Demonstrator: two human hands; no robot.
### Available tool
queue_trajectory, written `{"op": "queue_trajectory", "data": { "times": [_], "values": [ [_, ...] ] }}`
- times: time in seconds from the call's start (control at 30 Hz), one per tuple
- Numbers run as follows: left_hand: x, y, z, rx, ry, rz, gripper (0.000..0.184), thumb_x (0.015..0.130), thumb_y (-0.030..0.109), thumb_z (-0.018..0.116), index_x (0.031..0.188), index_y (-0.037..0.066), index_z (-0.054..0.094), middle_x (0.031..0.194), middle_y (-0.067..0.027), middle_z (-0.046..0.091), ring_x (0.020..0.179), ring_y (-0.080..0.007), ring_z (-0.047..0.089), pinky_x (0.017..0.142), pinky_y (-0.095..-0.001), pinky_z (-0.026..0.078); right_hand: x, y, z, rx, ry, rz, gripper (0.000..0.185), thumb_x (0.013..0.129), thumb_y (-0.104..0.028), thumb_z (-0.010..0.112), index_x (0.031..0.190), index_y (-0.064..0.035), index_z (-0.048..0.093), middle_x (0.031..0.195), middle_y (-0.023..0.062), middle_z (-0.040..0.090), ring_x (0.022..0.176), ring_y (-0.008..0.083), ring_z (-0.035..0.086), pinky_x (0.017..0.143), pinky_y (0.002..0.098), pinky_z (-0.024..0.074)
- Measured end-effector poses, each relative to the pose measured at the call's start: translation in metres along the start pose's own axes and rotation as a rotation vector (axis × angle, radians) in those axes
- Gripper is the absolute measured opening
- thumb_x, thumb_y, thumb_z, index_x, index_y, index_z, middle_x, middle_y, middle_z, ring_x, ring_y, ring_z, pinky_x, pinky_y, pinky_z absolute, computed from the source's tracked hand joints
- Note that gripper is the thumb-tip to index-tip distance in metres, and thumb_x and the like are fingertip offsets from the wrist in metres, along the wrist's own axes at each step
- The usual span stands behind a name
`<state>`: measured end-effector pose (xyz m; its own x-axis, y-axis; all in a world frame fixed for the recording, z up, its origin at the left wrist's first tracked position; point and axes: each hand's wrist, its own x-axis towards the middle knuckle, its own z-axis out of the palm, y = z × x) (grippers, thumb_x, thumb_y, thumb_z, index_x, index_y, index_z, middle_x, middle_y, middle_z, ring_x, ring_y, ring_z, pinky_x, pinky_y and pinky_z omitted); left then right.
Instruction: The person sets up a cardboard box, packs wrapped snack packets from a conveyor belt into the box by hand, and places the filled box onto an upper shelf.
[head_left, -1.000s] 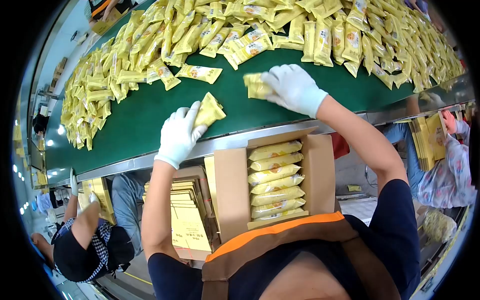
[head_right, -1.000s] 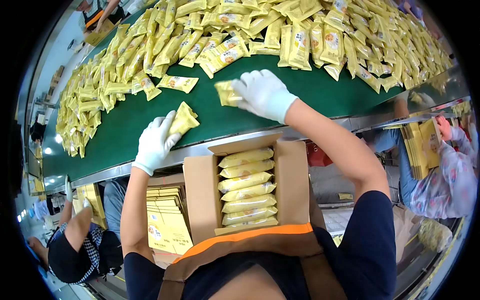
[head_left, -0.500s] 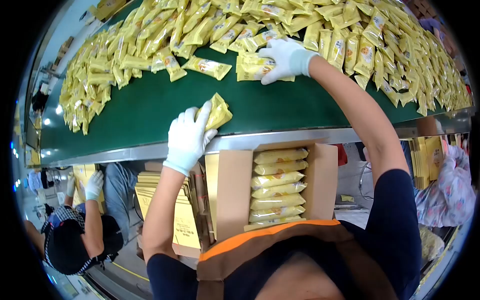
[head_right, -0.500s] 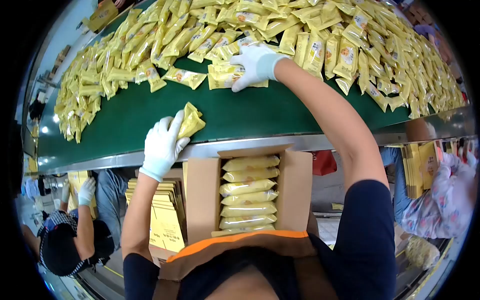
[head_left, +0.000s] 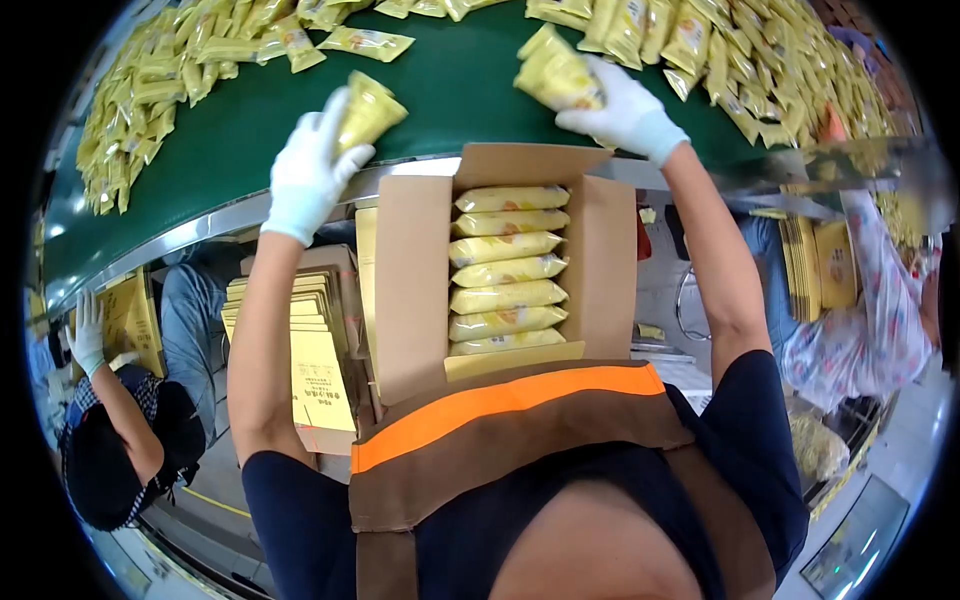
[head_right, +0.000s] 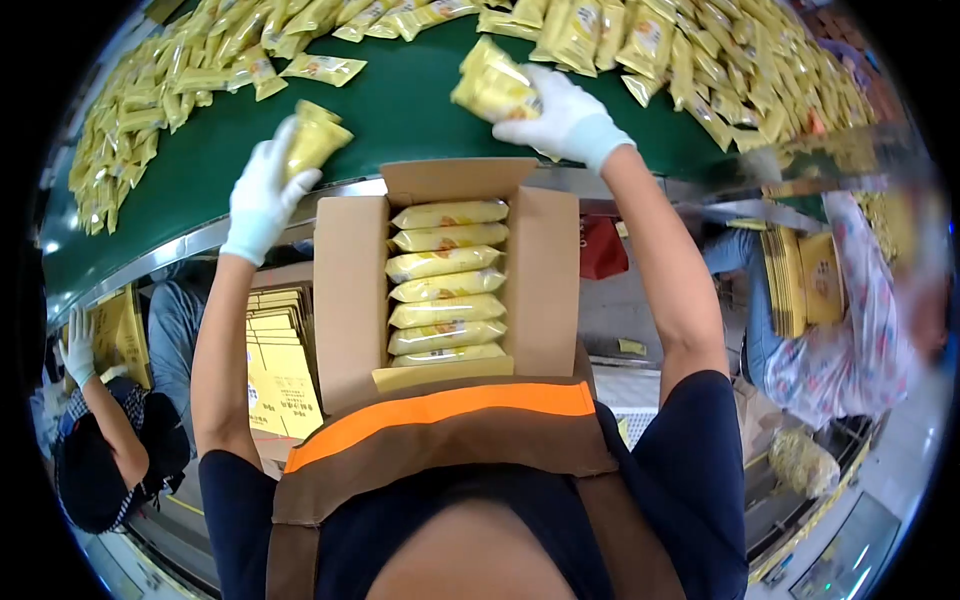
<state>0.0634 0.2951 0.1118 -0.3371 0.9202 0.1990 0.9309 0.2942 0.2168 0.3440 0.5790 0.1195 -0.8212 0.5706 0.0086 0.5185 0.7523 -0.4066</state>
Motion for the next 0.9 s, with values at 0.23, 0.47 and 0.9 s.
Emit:
{"op": "queue_trajectory", "data": {
  "times": [0.23, 0.47, 0.9],
  "values": [
    [-0.029, 0.086, -0.094, -1.462, -0.186, -0.063, 0.079, 0.088, 0.031, 0.066, 0.150, -0.003, 0.032, 0.139, -0.0108, 0.050, 0.125, -0.0182, 0.051, 0.103, -0.0316, 0.042, -0.110, -0.100, -0.084, 0.112, -0.279, -0.502, 0.076, 0.072, -0.036, 0.079, 0.134, -0.0028, 0.050, 0.106, 0.0147, 0.061, 0.101, 0.0245, 0.063, 0.084, 0.0372, 0.0511],
    [-0.013, 0.150, -0.045, -0.275, -0.437, 0.332, 0.069, 0.084, 0.029, 0.071, 0.146, 0.015, 0.044, 0.120, -0.0150, 0.058, 0.111, -0.0319, 0.057, 0.094, -0.0384, 0.046, -0.153, -0.140, 0.027, -0.174, -0.225, -0.547, 0.080, 0.068, -0.047, 0.079, 0.130, -0.0048, 0.051, 0.109, 0.0131, 0.056, 0.095, 0.0265, 0.061, 0.080, 0.0394, 0.0491],
    [-0.033, 0.146, 0.002, 0.074, -0.252, 0.505, 0.065, 0.093, 0.057, 0.049, 0.144, 0.017, 0.047, 0.134, -0.0141, 0.059, 0.115, -0.0323, 0.059, 0.097, -0.0459, 0.043, -0.137, -0.066, -0.024, -0.355, -0.142, -0.956, 0.020, 0.081, -0.019, 0.061, 0.100, -0.0130, 0.063, 0.112, 0.0078, 0.060, 0.111, 0.0284, 0.055, 0.093, 0.0402, 0.0468]
  ]
}}
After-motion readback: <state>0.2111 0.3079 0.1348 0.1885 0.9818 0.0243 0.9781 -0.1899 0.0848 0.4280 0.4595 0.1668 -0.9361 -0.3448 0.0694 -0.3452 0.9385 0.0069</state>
